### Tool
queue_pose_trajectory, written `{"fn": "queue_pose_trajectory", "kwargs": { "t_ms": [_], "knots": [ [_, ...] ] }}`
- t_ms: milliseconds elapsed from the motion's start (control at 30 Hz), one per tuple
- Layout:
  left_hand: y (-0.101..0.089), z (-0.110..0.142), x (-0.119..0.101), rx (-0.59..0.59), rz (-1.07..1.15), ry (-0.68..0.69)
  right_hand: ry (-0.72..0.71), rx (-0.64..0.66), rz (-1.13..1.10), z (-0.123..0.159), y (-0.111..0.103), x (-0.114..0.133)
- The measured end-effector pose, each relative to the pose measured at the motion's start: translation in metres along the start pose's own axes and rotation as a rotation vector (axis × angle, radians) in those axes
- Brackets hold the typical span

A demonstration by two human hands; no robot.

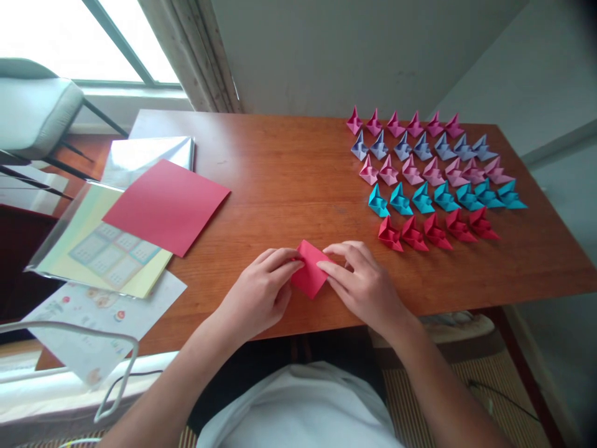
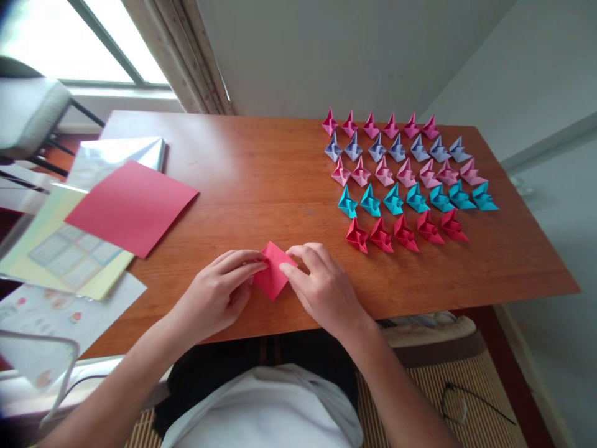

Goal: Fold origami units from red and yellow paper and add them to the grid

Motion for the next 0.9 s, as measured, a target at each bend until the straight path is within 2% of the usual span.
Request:
{"fn": "queue_pose_trajectory", "kwargs": {
  "t_ms": [167, 333, 433, 567, 667, 900],
  "knots": [
    [0.002, -0.001, -0.002, 0.059, 0.014, -0.008, -0.092, 0.001, 0.043, 0.002, -0.004, 0.005],
    [0.004, 0.0, -0.004, 0.132, -0.025, -0.03, -0.06, 0.118, -0.019, 0.002, 0.001, 0.001],
    [0.006, 0.0, -0.005, 0.163, -0.048, -0.034, -0.004, 0.128, -0.09, 0.002, 0.003, -0.002],
    [0.002, -0.004, -0.004, 0.066, -0.031, -0.044, 0.109, 0.086, -0.179, 0.001, 0.005, -0.007],
    [0.0, -0.008, 0.001, -0.006, 0.003, -0.099, 0.199, 0.051, -0.238, -0.001, 0.006, -0.012],
    [-0.002, -0.017, 0.009, -0.049, 0.034, -0.217, 0.327, 0.027, -0.235, -0.006, 0.01, -0.017]
  ]
}}
Point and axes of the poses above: each hand's wrist, its own z-axis away from the middle knuckle, its own y-axis out of the palm, x = y × z, the point moved 7 cm from there along -z, towards the middle knuckle, and after that the axes turned 13 degrees about -y, right-handed, at the moved point
